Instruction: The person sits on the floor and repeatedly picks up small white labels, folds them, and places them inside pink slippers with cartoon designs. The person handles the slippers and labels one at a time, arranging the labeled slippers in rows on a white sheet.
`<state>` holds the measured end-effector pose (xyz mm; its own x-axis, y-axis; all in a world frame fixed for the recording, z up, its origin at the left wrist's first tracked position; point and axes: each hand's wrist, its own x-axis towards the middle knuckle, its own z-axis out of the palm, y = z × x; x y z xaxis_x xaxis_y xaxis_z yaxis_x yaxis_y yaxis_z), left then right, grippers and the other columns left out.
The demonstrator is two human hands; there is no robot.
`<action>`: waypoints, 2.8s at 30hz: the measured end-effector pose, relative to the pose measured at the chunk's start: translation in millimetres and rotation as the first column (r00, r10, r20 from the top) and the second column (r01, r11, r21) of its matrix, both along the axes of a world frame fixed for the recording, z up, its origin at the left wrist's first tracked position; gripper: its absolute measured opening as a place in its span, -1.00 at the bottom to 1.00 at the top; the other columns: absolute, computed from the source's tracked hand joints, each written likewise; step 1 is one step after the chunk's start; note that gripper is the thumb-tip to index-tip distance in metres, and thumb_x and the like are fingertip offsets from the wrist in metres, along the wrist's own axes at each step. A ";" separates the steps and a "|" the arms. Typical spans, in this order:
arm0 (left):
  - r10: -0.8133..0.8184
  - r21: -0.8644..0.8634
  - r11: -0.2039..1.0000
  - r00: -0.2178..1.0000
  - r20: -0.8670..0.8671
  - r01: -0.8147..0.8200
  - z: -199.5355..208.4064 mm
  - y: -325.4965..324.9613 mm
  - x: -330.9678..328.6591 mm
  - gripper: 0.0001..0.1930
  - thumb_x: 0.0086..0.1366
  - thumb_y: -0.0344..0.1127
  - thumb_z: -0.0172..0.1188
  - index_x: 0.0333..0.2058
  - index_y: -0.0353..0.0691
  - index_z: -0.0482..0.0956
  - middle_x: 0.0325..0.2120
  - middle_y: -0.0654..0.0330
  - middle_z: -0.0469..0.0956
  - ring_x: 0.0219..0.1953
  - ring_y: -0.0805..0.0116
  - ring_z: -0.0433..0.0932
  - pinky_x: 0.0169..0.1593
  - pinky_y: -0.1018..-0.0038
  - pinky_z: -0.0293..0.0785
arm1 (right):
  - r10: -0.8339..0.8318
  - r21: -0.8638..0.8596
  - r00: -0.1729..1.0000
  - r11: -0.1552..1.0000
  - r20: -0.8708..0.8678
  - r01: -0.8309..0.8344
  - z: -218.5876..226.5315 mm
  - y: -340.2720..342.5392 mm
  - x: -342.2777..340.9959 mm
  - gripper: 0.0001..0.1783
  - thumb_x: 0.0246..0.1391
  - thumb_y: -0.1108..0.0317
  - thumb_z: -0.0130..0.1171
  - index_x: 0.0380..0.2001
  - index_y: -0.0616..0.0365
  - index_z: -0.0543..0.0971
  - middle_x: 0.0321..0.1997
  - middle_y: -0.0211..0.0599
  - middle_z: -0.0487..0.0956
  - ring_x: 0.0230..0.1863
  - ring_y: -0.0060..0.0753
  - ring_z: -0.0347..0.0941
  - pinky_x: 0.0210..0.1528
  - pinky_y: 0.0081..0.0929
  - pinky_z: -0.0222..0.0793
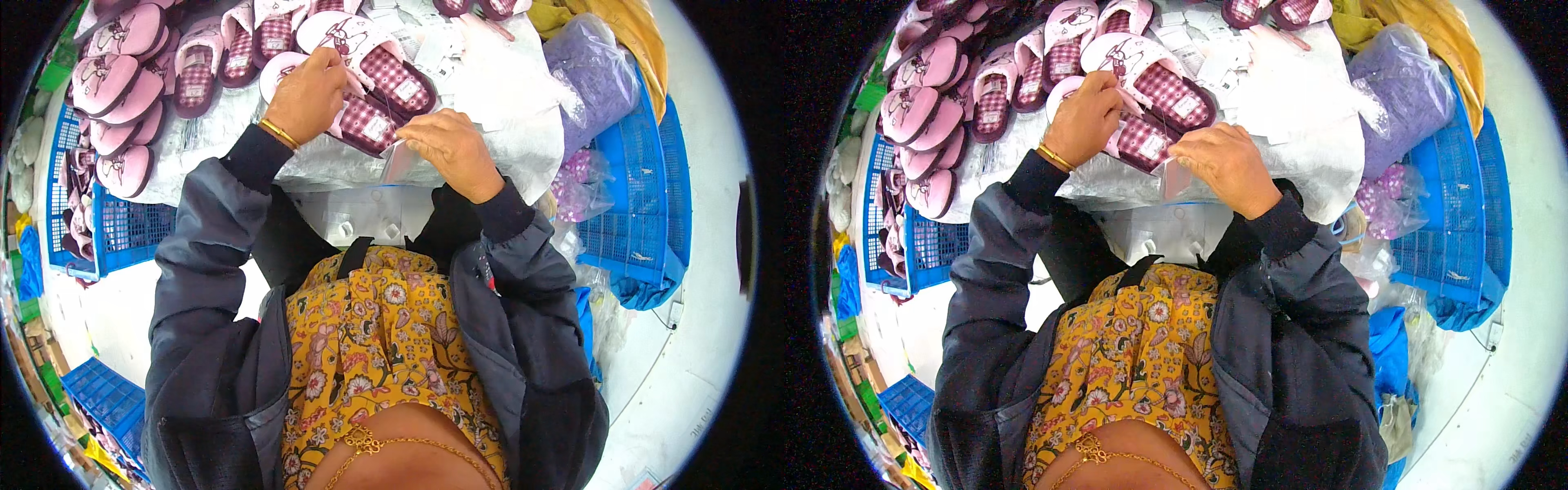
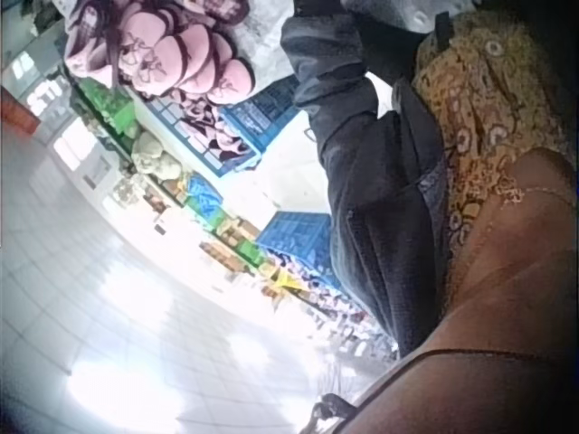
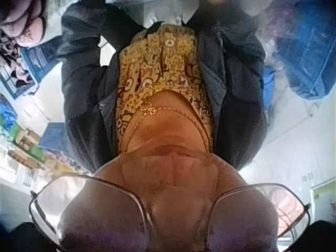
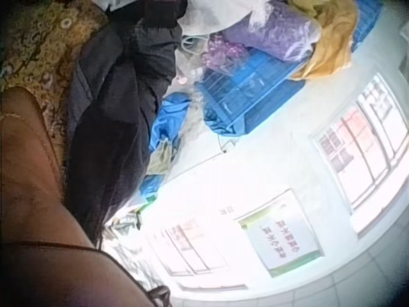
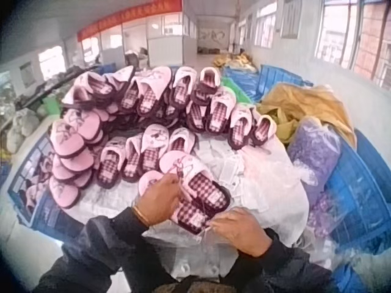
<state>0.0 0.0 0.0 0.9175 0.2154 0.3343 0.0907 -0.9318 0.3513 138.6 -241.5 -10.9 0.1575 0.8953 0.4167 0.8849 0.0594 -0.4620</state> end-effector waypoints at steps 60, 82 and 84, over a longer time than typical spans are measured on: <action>-0.016 -0.919 0.371 0.991 0.134 0.131 6.7 -45.6 2.4 -0.94 0.36 -0.51 0.09 -0.23 -0.22 0.44 -0.45 0.39 0.43 -0.50 0.67 0.38 -0.41 0.69 0.33 | -0.074 0.162 0.938 0.977 -0.339 0.136 24.6 56.0 -10.0 -0.72 -0.02 0.59 0.21 -0.19 0.17 0.47 -0.32 -0.25 0.64 -0.37 -0.17 0.59 -0.33 -0.35 0.50; -0.021 -0.884 0.453 0.993 0.118 0.115 -0.8 -46.7 3.9 -0.94 0.34 -0.52 0.13 -0.25 -0.24 0.45 -0.49 0.37 0.46 -0.51 0.67 0.39 -0.45 0.66 0.35 | -0.091 0.146 0.929 0.978 -0.359 0.152 15.7 55.7 -6.3 -0.69 -0.04 0.57 0.23 -0.17 0.13 0.51 -0.42 -0.27 0.63 -0.25 -0.19 0.56 -0.24 -0.29 0.49; -0.030 -0.894 0.435 0.994 0.102 0.105 -0.4 -46.6 3.0 -0.94 0.35 -0.51 0.12 -0.24 -0.23 0.45 -0.45 0.38 0.45 -0.51 0.67 0.38 -0.43 0.68 0.33 | -0.082 0.138 0.925 0.980 -0.370 0.142 19.8 55.0 -7.2 -0.68 -0.05 0.57 0.24 -0.17 0.13 0.51 -0.42 -0.27 0.63 -0.27 -0.19 0.57 -0.25 -0.30 0.49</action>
